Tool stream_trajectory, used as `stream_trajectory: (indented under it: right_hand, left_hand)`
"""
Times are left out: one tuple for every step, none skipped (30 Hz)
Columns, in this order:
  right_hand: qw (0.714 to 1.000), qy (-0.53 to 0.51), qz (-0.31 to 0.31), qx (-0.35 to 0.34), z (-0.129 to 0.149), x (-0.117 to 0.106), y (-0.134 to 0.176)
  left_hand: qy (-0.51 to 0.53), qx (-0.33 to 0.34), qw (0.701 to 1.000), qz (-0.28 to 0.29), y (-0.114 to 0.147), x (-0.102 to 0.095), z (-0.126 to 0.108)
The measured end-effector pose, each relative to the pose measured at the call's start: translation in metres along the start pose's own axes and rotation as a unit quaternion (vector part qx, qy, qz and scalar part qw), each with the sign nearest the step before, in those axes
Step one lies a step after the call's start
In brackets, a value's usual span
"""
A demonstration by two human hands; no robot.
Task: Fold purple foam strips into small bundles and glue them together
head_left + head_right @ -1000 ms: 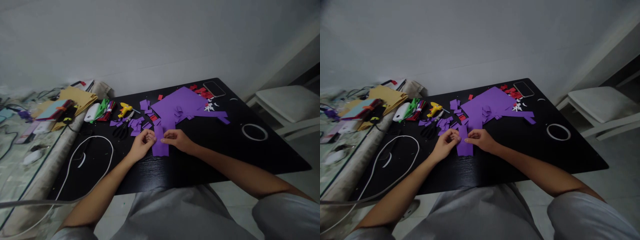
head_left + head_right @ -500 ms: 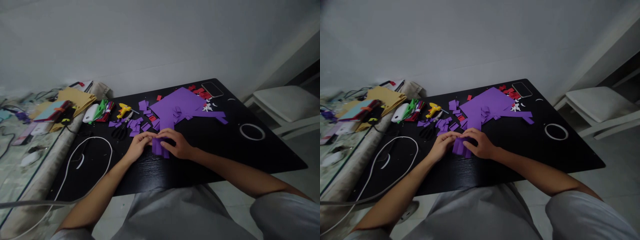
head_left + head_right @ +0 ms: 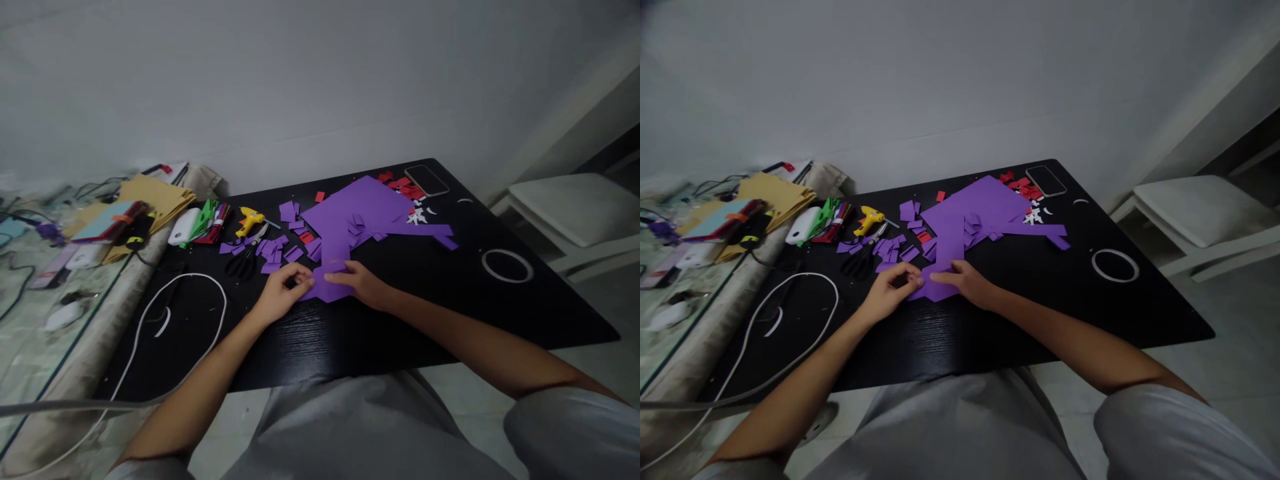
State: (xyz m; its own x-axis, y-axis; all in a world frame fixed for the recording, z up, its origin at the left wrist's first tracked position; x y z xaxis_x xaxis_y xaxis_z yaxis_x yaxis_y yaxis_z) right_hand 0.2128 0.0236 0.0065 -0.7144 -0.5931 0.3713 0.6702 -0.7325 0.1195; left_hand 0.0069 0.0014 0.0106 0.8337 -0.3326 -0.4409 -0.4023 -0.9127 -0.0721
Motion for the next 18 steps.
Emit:
stream_trajectory:
  right_hand:
    - [0.999, 0.030, -0.009, -0.007, 0.0000, -0.0010, 0.0002]
    - [0.998, 0.063, -0.019, -0.016, -0.0002, -0.0021, 0.0001]
    - [0.994, 0.100, -0.028, -0.027, -0.0006, -0.0033, -0.0002]
    - [0.990, 0.133, -0.038, -0.040, -0.0012, -0.0045, -0.0007]
    - [0.985, 0.157, -0.044, -0.050, -0.0020, -0.0056, -0.0012]
    - [0.983, 0.167, -0.045, -0.055, -0.0028, -0.0066, -0.0018]
    - [0.983, 0.169, -0.045, -0.057, -0.0035, -0.0074, -0.0024]
    - [0.984, 0.166, -0.045, -0.055, -0.0041, -0.0082, -0.0029]
    - [0.985, 0.160, -0.044, -0.051, -0.0046, -0.0087, -0.0034]
    - [0.986, 0.152, -0.043, -0.047, -0.0048, -0.0092, -0.0037]
    - [0.988, 0.144, -0.041, -0.042, -0.0049, -0.0096, -0.0040]
    - [0.989, 0.138, -0.040, -0.038, -0.0049, -0.0099, -0.0043]
    - [0.989, 0.134, -0.040, -0.037, -0.0048, -0.0101, -0.0045]
    - [0.990, 0.133, -0.041, -0.037, -0.0048, -0.0103, -0.0047]
    - [0.989, 0.135, -0.042, -0.040, -0.0048, -0.0103, -0.0049]
    - [0.988, 0.141, -0.043, -0.044, -0.0049, -0.0102, -0.0050]
    - [0.986, 0.150, -0.046, -0.048, -0.0049, -0.0101, -0.0049]
    - [0.983, 0.166, -0.051, -0.053, -0.0050, -0.0098, -0.0047]
  left_hand:
    - [0.003, -0.010, 1.000, 0.007, 0.0002, 0.0000, 0.0004]
    - [0.006, -0.017, 1.000, 0.012, 0.0005, 0.0000, 0.0008]
    - [0.010, -0.022, 1.000, 0.013, 0.0007, 0.0001, 0.0011]
    - [0.018, -0.025, 0.999, 0.015, 0.0009, 0.0002, 0.0015]
    - [0.031, -0.027, 0.999, 0.016, 0.0010, 0.0003, 0.0019]
    - [0.046, -0.029, 0.998, 0.018, 0.0009, 0.0004, 0.0021]
    - [0.062, -0.029, 0.997, 0.019, 0.0008, 0.0003, 0.0023]
    - [0.075, -0.029, 0.997, 0.019, 0.0005, 0.0001, 0.0022]
    - [0.086, -0.028, 0.996, 0.017, 0.0002, -0.0003, 0.0020]
    - [0.094, -0.027, 0.995, 0.013, -0.0001, -0.0008, 0.0016]
    - [0.099, -0.026, 0.995, 0.008, -0.0005, -0.0013, 0.0011]
    - [0.103, -0.026, 0.994, 0.003, -0.0009, -0.0018, 0.0005]
    - [0.106, -0.027, 0.994, -0.002, -0.0013, -0.0023, -0.0001]
    - [0.109, -0.028, 0.994, -0.005, -0.0016, -0.0026, -0.0007]
    - [0.111, -0.029, 0.993, -0.009, -0.0019, -0.0028, -0.0012]
    - [0.113, -0.032, 0.993, -0.013, -0.0021, -0.0027, -0.0017]
    - [0.115, -0.034, 0.993, -0.016, -0.0022, -0.0024, -0.0021]
    - [0.115, -0.036, 0.993, -0.018, -0.0023, -0.0017, -0.0024]
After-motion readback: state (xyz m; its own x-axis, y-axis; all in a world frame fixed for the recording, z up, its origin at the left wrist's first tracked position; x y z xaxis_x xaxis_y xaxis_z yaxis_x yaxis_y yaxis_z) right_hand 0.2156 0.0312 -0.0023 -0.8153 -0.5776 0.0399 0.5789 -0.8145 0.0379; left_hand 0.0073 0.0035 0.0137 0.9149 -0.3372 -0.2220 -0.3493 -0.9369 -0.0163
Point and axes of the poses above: each hand's wrist, its own y-axis away from the middle knuckle, its own x-axis out of the palm, z = x × y, the point moved 1 cm from there along -y, towards the middle knuckle, and after that the axes turned 10 degrees about z, right-handed, at the moved point
